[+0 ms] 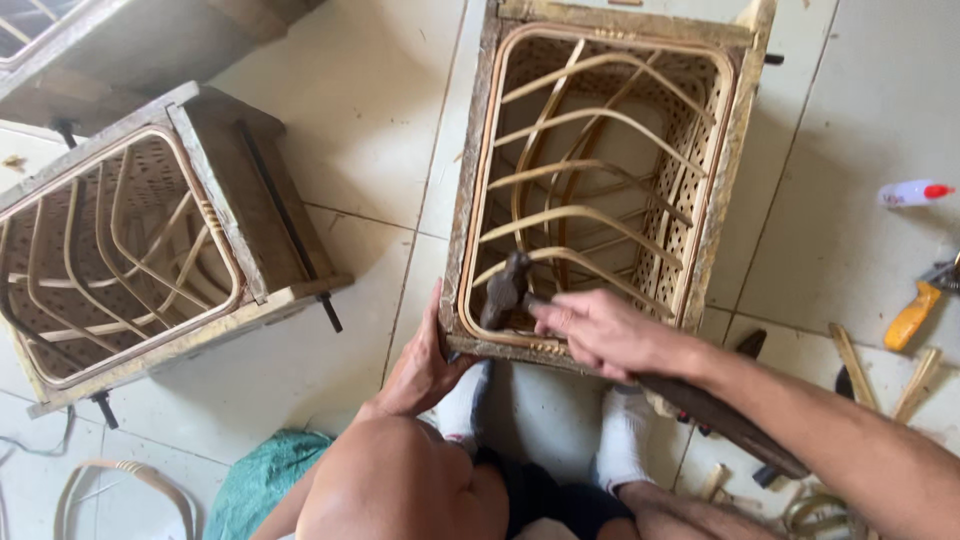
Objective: The person is weaving a rectangular basket using thin wooden strips. They bend and insert the strips into a wooden mold, using a hammer to secure them and pliers to trim excess material. The person also applies glue to the joints to reinforce the structure.
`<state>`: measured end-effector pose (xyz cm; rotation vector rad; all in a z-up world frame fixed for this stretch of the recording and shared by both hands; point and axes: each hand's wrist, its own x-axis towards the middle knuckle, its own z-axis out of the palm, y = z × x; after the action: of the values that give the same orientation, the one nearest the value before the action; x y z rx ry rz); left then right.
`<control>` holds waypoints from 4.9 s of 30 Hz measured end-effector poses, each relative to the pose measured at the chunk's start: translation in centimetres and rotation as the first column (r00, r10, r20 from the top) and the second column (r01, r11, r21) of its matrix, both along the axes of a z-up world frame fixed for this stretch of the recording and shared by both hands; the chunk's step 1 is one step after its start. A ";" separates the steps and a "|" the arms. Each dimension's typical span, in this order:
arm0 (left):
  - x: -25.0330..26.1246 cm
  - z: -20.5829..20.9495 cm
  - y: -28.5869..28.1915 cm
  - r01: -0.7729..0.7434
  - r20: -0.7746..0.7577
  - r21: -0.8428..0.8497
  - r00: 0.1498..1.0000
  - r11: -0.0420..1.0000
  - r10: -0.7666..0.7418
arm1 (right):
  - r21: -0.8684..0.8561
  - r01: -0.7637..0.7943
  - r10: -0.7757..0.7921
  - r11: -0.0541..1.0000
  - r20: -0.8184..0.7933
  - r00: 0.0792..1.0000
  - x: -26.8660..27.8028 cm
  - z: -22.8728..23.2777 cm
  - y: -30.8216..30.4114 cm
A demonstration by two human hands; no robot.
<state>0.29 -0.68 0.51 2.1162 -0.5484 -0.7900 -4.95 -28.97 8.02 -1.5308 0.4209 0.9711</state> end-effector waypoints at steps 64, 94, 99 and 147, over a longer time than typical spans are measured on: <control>-0.1 0.2 -8.1 0.747 0.681 0.140 0.403 0.649 -0.611 | -0.507 0.539 -0.123 0.673 0.641 0.757 -14.6 -4.2 -10.2; 6.9 0.8 -6.9 -0.080 0.173 -0.190 0.978 0.979 0.114 | -0.401 0.465 0.016 0.789 0.771 0.637 4.8 3.9 -12.3; 6.8 0.5 -8.2 -0.273 -0.076 0.181 0.954 0.945 0.291 | -0.410 0.276 0.207 0.870 0.810 0.549 13.6 2.7 -7.7; 5.4 -1.1 -8.0 -0.350 0.222 0.015 0.915 0.937 0.338 | -0.882 0.467 -0.310 0.065 0.427 0.849 -26.2 -21.5 -16.7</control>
<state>5.70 -8.68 -0.57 2.2799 -0.2521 -0.3808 -31.10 -45.66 -13.50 -2.4037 1.5420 -0.0313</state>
